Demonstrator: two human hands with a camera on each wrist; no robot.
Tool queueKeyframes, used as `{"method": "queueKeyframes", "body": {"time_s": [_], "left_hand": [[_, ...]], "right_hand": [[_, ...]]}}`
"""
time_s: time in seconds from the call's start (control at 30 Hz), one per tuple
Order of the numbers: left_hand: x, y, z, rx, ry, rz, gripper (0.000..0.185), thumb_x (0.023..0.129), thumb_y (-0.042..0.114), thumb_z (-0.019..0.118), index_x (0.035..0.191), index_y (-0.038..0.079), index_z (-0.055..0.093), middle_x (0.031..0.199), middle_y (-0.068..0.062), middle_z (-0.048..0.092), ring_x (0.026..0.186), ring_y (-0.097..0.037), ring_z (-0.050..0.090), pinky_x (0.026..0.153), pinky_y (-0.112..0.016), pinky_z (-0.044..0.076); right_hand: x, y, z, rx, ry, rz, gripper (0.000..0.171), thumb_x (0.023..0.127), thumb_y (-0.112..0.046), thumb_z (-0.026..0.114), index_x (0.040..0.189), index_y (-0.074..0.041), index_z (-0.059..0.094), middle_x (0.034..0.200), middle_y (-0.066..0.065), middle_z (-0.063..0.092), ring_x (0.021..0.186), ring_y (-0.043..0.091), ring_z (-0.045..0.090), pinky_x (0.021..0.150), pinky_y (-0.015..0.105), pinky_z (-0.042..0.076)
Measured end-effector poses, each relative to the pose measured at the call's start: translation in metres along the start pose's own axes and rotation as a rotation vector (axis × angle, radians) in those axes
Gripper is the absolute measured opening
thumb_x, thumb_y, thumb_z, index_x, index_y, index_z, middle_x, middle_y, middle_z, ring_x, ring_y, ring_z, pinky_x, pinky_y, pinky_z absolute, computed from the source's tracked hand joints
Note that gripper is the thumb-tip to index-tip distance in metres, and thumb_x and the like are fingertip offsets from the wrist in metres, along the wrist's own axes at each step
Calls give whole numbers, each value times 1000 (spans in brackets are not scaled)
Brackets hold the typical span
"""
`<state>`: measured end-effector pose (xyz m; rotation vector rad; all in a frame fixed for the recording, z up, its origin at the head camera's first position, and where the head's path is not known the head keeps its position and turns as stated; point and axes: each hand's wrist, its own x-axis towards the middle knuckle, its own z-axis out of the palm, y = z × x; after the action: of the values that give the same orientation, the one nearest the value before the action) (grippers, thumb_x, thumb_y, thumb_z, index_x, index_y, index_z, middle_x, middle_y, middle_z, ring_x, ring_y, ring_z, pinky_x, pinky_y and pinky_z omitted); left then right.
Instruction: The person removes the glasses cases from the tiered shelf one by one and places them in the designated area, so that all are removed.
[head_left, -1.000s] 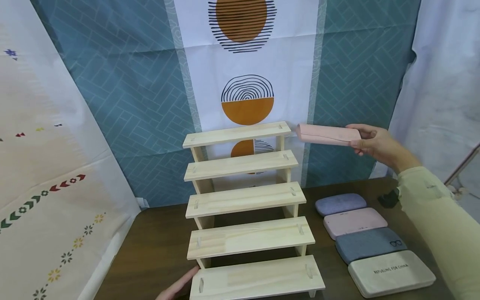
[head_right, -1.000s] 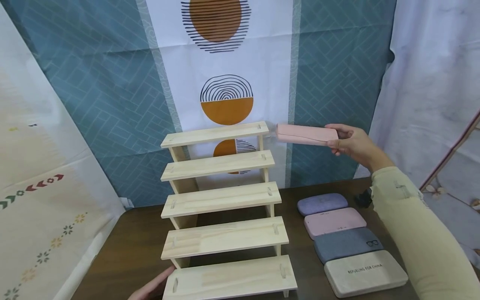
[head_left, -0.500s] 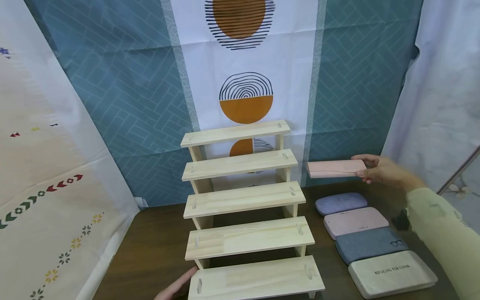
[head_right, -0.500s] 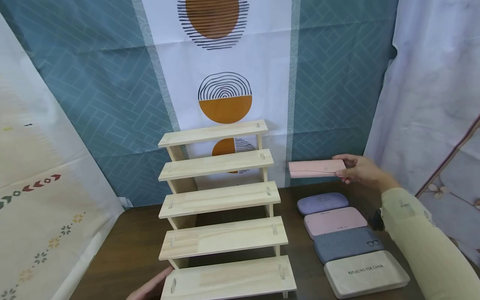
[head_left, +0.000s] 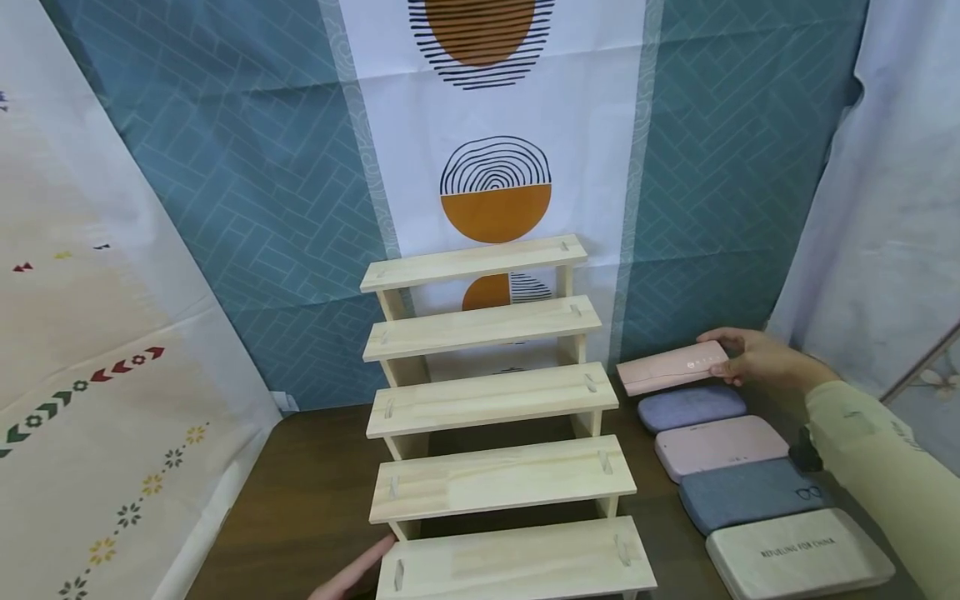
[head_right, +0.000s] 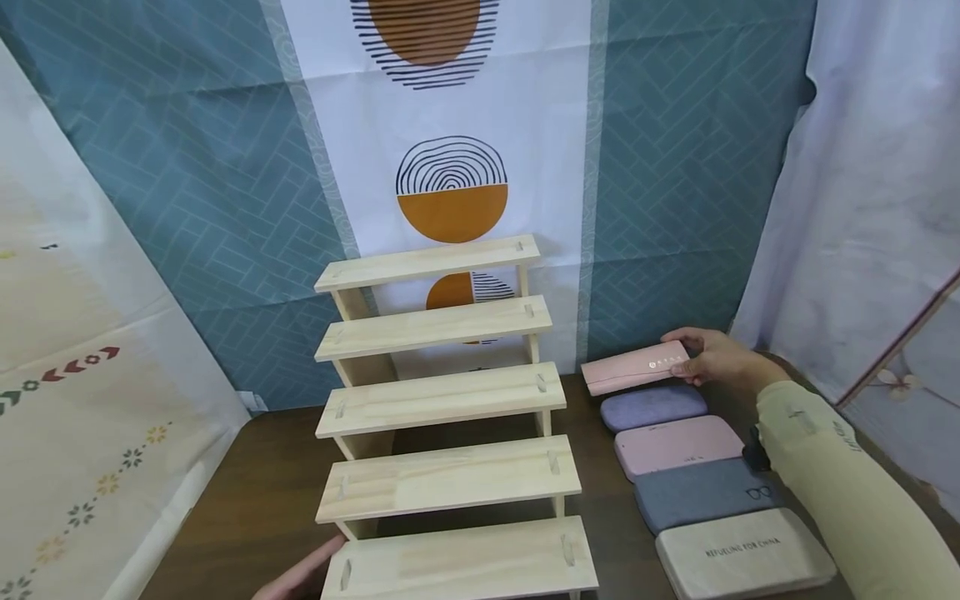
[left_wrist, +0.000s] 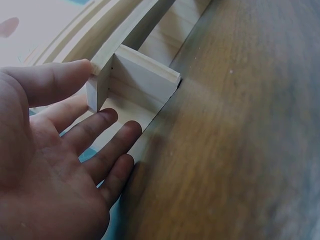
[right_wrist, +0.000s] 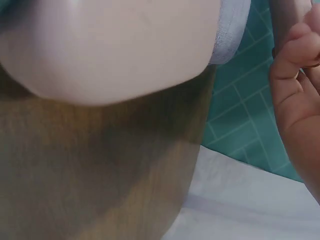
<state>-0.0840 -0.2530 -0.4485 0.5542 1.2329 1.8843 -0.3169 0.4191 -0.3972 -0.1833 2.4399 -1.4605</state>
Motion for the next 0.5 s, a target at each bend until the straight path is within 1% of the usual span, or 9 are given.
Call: {"method": "queueKeyframes", "body": {"time_s": [0.07, 0.17, 0.27, 0.33, 0.43, 0.5], "left_hand": [[0, 0, -1, -11, -13, 2, 82, 92, -18, 37, 151, 15, -9, 156, -16, 5, 128, -49, 30, 98, -55, 33], [-1, -1, -1, 5, -19, -1, 83, 91, -19, 38, 151, 15, -9, 155, -17, 6, 128, -49, 31, 99, -54, 33], [-1, -1, -1, 25, -8, -4, 86, 90, -19, 40, 151, 15, -9, 155, -16, 6, 127, -48, 32, 98, -54, 34], [-1, -2, -1, 11, -3, 0, 85, 91, -19, 40, 151, 16, -9, 155, -16, 6, 127, -50, 33, 98, -55, 34], [-1, -3, -1, -8, 5, 13, 84, 91, -19, 38, 151, 15, -10, 155, -18, 7, 125, -51, 33, 96, -56, 34], [-1, -3, -1, -26, 25, 12, 82, 92, -18, 37, 152, 16, -7, 155, -16, 8, 126, -50, 33, 96, -57, 34]], "right_hand": [[1, 1, 0, -40, -4, -9, 67, 82, -11, 72, 137, 2, 36, 112, 19, 46, 77, 24, 53, 61, 35, 48], [3, 2, 0, -102, -6, -25, 65, 82, -11, 71, 136, 1, 38, 113, 21, 45, 77, 25, 51, 59, 36, 47], [6, 2, 0, -151, -3, -36, 63, 82, -9, 70, 135, 2, 38, 112, 22, 45, 73, 25, 52, 57, 35, 46], [8, 2, 0, -180, 1, -35, 63, 82, -9, 70, 135, 2, 38, 112, 23, 46, 71, 25, 53, 56, 36, 46], [11, 1, -1, -196, 0, -19, 65, 80, -7, 71, 136, 2, 39, 113, 25, 47, 69, 26, 54, 55, 37, 46], [13, 0, -1, -210, -7, -8, 67, 79, -7, 71, 137, 3, 38, 114, 25, 48, 68, 26, 55, 54, 37, 46]]}}
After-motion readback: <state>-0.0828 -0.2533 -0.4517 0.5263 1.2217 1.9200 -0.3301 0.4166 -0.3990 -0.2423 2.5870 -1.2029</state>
